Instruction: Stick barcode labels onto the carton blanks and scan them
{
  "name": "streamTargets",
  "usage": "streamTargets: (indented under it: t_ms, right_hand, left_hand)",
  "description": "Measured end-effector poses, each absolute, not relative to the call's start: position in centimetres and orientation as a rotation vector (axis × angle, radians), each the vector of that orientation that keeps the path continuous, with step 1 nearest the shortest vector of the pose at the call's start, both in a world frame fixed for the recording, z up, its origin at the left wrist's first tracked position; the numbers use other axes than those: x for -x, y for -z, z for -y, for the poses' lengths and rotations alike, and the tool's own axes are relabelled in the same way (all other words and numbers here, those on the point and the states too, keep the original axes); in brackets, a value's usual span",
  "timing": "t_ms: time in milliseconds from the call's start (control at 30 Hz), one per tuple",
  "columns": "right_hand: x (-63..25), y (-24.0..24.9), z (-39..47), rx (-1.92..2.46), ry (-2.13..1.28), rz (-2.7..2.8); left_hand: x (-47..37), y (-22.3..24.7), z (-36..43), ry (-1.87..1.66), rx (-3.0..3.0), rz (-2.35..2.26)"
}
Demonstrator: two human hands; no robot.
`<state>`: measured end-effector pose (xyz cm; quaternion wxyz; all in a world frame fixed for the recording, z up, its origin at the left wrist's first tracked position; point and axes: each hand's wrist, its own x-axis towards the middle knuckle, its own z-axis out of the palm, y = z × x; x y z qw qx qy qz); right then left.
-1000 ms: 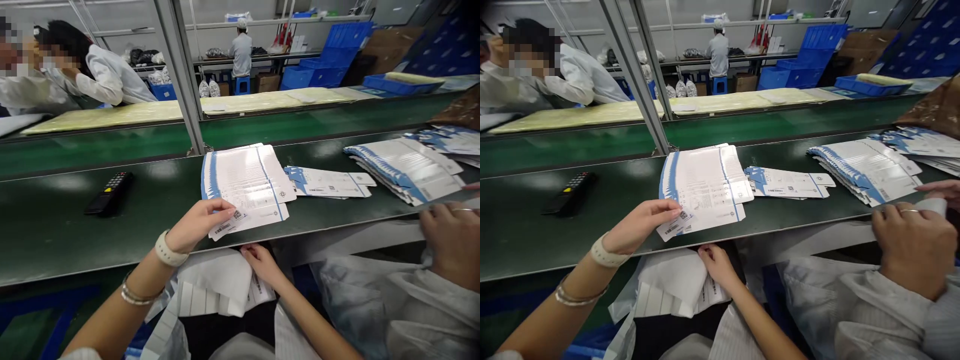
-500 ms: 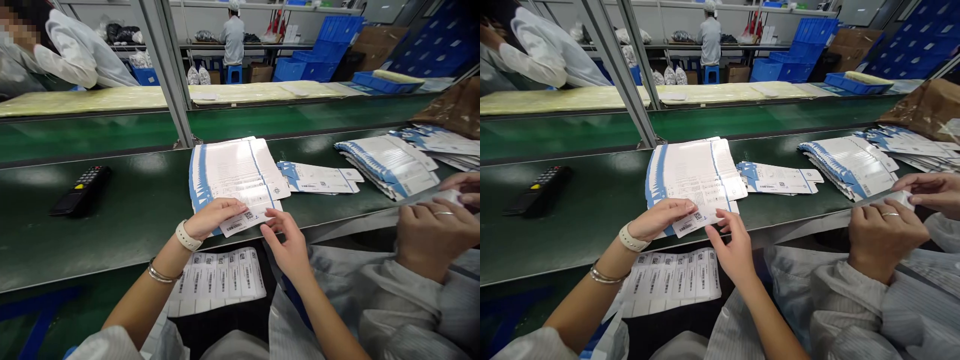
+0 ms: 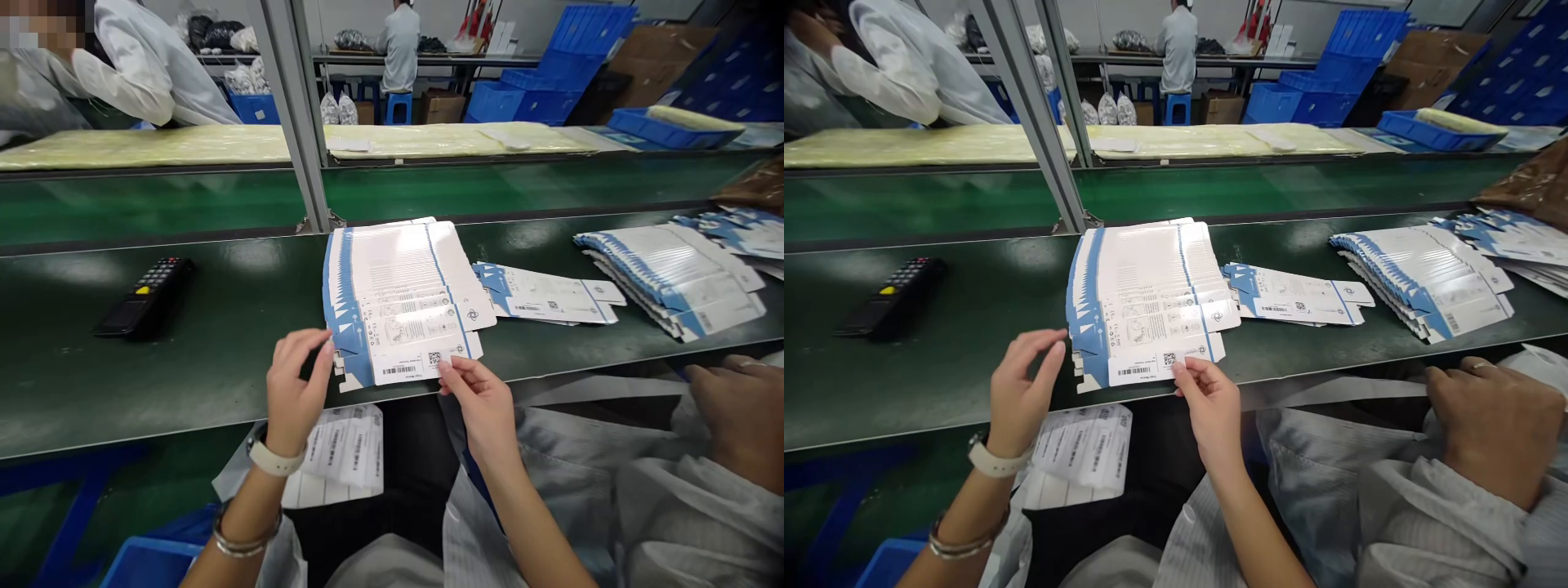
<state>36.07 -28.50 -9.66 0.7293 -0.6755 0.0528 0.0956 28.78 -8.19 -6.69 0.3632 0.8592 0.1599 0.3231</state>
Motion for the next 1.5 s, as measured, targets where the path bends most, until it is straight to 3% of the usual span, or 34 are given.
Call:
streamTargets:
  t_ms: [233,700,1367,1500]
  right_hand:
    - [-36.3,9.9,28.0,1.607,-0.136,-0.061]
    - [-35.8,9.9,27.5,1.777,-0.039,-0.017]
    - [-34.6,10.2,27.2,1.756,-0.053,0.010]
    - [-34.2,8.9,27.2,1.912,0.116,0.226]
  left_hand:
    - [-26.2,10.2,9.6,-1.022,-2.483,-0.153]
    - [-26.6,9.8,10.0,-0.781,-2.788,-0.132]
    - [-26.8,10.0,10.1,-0.745,-2.783,-0.172]
    - [-26.8,9.8,10.1,-0.698,-2.802,-0.182]
